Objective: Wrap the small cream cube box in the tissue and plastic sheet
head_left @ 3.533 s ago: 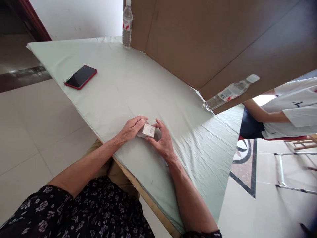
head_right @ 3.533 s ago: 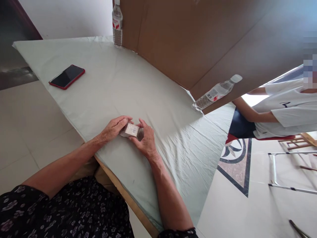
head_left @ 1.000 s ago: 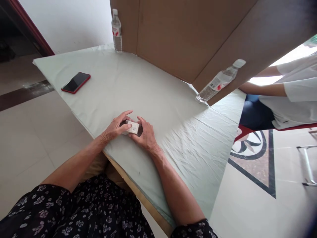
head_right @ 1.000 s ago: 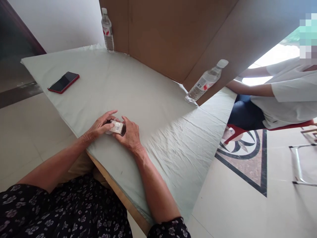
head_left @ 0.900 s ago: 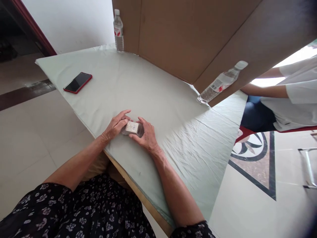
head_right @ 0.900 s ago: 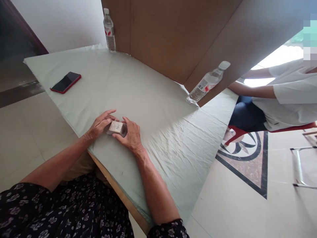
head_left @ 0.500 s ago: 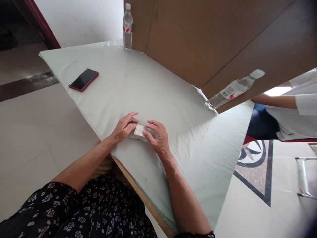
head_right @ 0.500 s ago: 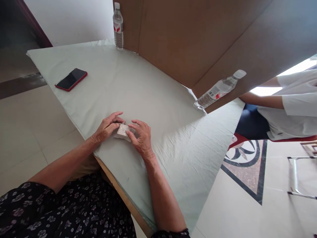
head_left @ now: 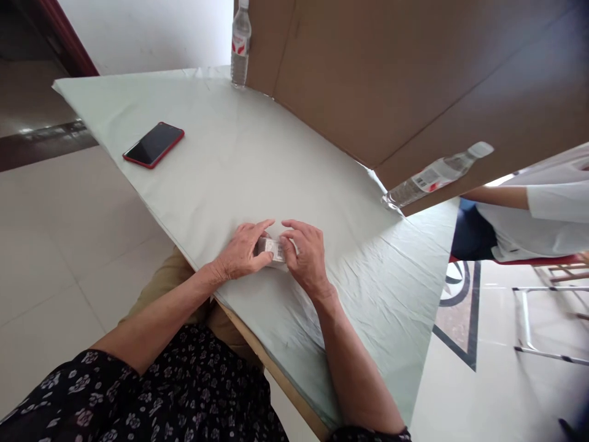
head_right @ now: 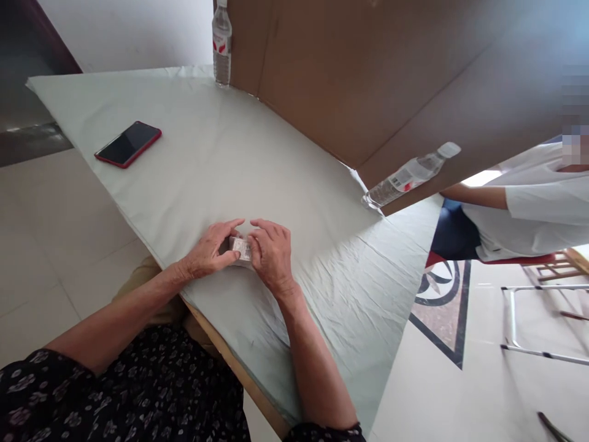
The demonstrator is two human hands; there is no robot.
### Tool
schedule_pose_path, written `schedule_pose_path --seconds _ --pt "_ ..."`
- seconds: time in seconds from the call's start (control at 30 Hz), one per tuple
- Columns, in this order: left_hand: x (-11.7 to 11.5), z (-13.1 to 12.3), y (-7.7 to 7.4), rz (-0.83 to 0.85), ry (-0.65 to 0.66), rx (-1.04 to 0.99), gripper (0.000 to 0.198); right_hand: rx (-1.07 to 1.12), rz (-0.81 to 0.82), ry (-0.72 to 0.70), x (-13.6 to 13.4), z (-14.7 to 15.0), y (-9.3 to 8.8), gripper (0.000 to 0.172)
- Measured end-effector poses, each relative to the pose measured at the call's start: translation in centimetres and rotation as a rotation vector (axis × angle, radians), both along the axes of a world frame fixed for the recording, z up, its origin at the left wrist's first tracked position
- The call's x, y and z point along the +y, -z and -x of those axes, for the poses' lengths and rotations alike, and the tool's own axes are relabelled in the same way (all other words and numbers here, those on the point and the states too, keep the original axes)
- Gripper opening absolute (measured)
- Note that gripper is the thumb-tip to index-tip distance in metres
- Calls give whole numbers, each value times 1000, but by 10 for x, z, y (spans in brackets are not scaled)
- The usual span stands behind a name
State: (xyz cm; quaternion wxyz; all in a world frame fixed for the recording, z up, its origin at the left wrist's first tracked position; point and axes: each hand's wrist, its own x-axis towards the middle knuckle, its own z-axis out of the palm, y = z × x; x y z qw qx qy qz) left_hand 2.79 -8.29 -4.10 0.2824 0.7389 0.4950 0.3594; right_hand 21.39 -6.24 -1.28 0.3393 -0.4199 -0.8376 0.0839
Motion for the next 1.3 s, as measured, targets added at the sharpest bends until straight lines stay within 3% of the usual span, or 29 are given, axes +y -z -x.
schedule_pose_path --seconds 0.23,0.4,0.6,0.73,0.87,0.97,1.13,1.3 --pt "-3 -4 -3 66 17 -49 86 141 -7 93 24 -3 -15 13" --pt "-3 -6 -3 68 73 -98 90 291 42 154 49 -16 -6 14" --pt "-4 -6 -9 94 213 -182 79 444 134 223 60 -27 3 20" --pt "-2 -3 -11 211 237 -241 62 487 167 245 60 -31 -2 20" --pt "2 1 -13 351 255 -294 61 575 183 246 62 -32 -9 21" --pt "4 -1 -20 414 287 -318 59 654 182 256 62 -34 -10 21" --pt "14 -18 -37 378 355 -267 51 706 165 294 76 -42 -7 19" --pt "37 -35 -34 376 181 -423 52 687 114 352 92 -52 -14 19"
